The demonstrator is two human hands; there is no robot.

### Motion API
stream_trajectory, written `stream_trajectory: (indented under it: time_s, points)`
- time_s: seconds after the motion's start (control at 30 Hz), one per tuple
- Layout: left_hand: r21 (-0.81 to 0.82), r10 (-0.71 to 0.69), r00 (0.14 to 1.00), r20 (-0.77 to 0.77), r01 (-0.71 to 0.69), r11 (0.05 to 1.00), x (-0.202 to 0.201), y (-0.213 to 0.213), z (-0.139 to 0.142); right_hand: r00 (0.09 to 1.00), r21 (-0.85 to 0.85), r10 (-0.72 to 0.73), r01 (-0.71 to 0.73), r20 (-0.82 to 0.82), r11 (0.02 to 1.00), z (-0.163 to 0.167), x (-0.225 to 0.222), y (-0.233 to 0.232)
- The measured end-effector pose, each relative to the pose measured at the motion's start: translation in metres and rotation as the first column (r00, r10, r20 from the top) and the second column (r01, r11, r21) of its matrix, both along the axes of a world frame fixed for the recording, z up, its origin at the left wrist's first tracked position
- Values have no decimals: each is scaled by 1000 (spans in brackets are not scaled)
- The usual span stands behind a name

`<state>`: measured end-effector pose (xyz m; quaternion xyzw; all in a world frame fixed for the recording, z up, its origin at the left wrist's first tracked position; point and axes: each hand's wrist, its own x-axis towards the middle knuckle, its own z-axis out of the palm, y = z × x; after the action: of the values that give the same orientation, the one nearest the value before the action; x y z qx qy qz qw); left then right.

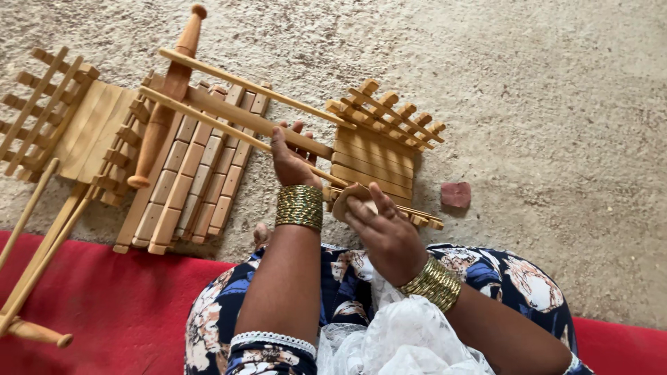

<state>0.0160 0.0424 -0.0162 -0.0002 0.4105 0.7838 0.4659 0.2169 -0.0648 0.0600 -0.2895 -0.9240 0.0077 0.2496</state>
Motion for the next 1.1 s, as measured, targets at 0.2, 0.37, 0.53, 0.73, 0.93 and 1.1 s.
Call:
stream_trajectory:
  time_s: [0.2,0.37,0.53,0.73,0.93,1.1]
  points:
    - [74,5,995,-102,3,997,11,5,4,997,47,76,-76,10,996,-16,2,-11]
    - [-100,97,995,-11,-98,990,20,1,27,986,-88,124,-114,108,990,-25,1,-12]
    - [-275,127,990,63,-105,956,17,-8,53,995,-109,-82,88,59,990,-35,23,-2]
    - [-318,177,981,74,-145,937,10,-6,42,923,-132,-366,351,-119,927,-39,62,3]
    - [-384,180,968,173,-102,918,3,-15,44,959,-40,-276,273,-72,961,-52,37,19]
    - [-468,214,954,208,-95,878,5,-26,50,938,-198,-340,321,-71,926,-36,45,28]
